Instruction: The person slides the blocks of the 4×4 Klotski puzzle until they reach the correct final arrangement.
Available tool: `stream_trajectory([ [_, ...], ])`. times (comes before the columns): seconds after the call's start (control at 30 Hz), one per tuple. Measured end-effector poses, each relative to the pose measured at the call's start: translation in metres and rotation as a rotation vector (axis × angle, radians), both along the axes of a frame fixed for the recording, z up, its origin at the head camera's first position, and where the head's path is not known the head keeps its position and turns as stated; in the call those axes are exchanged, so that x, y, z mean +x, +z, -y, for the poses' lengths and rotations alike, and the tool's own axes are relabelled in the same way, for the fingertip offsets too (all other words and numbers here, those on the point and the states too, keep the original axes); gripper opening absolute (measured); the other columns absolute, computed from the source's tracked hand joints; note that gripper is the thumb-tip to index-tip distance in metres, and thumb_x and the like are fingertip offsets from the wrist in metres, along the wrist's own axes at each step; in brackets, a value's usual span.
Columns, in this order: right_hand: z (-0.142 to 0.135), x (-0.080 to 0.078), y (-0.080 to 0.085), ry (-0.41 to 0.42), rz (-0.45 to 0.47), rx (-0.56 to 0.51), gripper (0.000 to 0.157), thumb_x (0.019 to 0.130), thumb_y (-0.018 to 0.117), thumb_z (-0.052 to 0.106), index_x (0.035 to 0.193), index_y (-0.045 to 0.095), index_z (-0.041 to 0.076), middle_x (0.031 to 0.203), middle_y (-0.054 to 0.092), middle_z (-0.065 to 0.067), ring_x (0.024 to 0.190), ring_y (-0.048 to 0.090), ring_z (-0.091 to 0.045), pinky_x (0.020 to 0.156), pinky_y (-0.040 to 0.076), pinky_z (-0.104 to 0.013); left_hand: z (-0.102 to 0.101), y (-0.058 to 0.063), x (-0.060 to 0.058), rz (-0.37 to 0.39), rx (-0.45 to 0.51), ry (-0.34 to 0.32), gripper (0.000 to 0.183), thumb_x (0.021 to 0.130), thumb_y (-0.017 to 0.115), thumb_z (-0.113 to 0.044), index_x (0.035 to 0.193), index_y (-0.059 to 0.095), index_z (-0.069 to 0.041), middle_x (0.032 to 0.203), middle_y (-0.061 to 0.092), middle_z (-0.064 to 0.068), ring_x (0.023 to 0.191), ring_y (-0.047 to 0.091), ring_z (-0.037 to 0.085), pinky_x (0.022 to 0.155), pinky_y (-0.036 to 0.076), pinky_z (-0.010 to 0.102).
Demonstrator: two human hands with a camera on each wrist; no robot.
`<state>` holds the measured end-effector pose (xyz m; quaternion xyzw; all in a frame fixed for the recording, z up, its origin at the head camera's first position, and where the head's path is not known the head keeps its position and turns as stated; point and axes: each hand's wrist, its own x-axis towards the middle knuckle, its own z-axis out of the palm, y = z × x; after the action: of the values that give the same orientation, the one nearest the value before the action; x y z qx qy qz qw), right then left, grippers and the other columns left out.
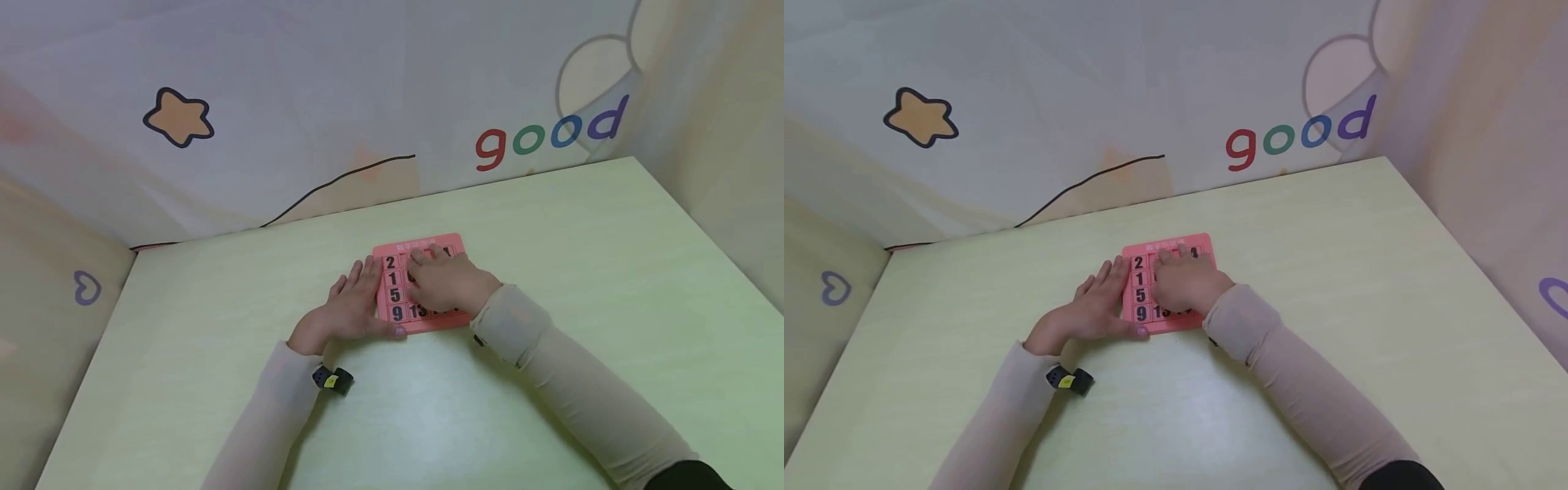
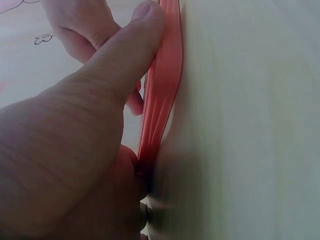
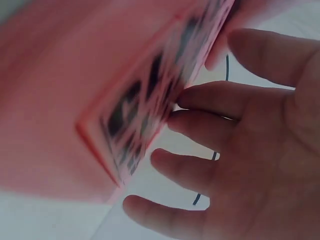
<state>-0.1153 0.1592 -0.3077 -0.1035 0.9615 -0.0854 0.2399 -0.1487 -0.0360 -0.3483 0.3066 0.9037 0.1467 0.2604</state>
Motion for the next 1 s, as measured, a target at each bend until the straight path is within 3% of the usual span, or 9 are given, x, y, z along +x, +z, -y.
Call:
stream_trajectory([
  [0.17,-0.006,0.003,0.007,-0.040,0.006,0.042,0.061,0.105,0.045,0.030,0.159,0.029,0.005,0.166,0.019,-0.012,0.151,0.014,-0.040,0.113,0.018,-0.070,0.001,0.000,0.000,-0.002,0.005,0.010,0.133,0.078,0.075,-0.067,0.161,-0.012,-0.010,0.167,-0.014,0.007,0.152,-0.016,0.028,0.122,-0.003,0.049],
  [0.43,0.000,0.005,0.006,-0.085,-0.056,0.068,0.059,0.101,0.052,0.022,0.155,0.039,0.001,0.163,0.028,-0.015,0.145,0.029,-0.039,0.111,0.026,-0.069,0.001,0.001,0.000,0.006,0.020,0.012,0.134,0.078,0.076,-0.066,0.161,-0.012,-0.009,0.167,-0.014,0.008,0.152,-0.016,0.028,0.121,-0.004,0.049],
  [0.63,0.010,0.003,0.003,0.019,-0.068,0.010,0.058,0.103,0.050,0.019,0.158,0.034,0.007,0.166,0.021,-0.012,0.151,0.016,-0.039,0.115,0.020,-0.066,0.000,-0.001,-0.001,0.012,-0.007,0.001,0.134,0.077,0.073,-0.070,0.160,-0.012,-0.011,0.167,-0.016,0.006,0.152,-0.017,0.028,0.121,-0.003,0.051],
  [0.77,0.020,0.001,-0.002,0.095,-0.063,-0.045,0.059,0.104,0.049,0.020,0.159,0.031,0.010,0.166,0.021,-0.009,0.152,0.014,-0.036,0.116,0.021,-0.063,0.000,-0.002,-0.002,0.012,-0.018,-0.001,0.134,0.077,0.073,-0.072,0.160,-0.013,-0.011,0.167,-0.016,0.006,0.151,-0.018,0.027,0.121,-0.003,0.052],
  [1.0,0.030,0.000,-0.003,0.091,-0.032,-0.023,0.063,0.104,0.055,0.023,0.160,0.029,0.011,0.166,0.021,-0.008,0.152,0.011,-0.036,0.117,0.019,-0.061,0.000,-0.002,-0.002,0.013,-0.014,-0.001,0.133,0.078,0.074,-0.069,0.160,-0.012,-0.011,0.166,-0.016,0.007,0.151,-0.018,0.028,0.121,-0.003,0.052],
])
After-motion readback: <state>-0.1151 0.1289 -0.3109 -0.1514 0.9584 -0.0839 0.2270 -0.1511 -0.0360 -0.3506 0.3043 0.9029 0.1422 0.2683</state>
